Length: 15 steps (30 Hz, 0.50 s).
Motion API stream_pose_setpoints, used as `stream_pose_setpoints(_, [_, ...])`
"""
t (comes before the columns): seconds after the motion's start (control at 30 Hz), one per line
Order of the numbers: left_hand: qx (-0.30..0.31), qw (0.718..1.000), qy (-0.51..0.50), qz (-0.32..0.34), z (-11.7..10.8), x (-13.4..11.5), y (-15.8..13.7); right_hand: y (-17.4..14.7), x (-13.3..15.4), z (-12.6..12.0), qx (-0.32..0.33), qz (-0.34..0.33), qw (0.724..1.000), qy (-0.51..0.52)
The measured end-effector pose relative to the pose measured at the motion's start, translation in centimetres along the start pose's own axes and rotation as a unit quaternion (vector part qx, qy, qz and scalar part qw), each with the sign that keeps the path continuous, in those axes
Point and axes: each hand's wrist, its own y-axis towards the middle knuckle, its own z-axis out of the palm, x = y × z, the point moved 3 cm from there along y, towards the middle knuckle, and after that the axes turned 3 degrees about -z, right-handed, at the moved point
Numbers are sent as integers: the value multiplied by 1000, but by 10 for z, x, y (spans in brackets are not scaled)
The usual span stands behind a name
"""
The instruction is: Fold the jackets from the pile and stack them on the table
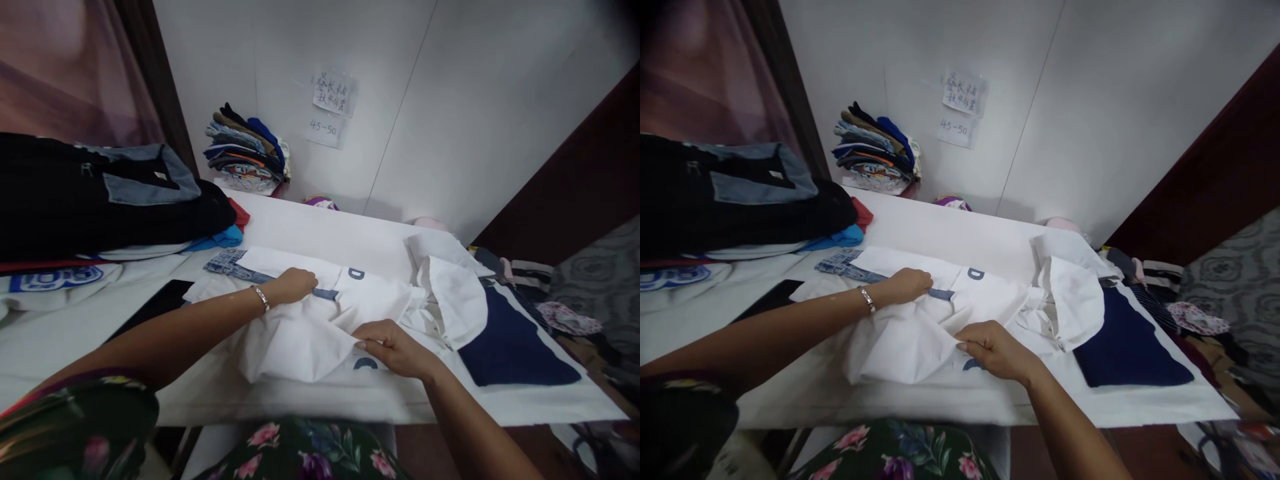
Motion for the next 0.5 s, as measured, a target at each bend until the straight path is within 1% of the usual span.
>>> stream_pose_setpoints(0.13, [-27,999,-12,-27,-7,3,-3,-6,-4,-1,-6,5,1000,9])
stream_pose_setpoints(0.2, [-52,997,-42,-43,-11,3,-9,-6,-5,-2,-7,8,1000,9])
stream_pose_setpoints(0.23, [-53,996,-63,-46,-10,1,-13,-5,-5,-3,-5,10,1000,8])
stream_pose_setpoints(0.27, [-44,994,-86,-44,-9,0,-16,-4,-5,-3,-2,10,1000,6])
stream_pose_setpoints(0.33, [-6,992,-119,-32,-2,-4,-21,0,-3,-2,1,7,1000,1])
stream_pose_setpoints(0.4, [26,991,-128,-24,2,-7,-25,3,-1,-1,5,4,1000,-6])
stream_pose_setpoints(0.5, [30,983,-180,-2,-3,-11,-37,5,1,-1,3,-3,1000,-9])
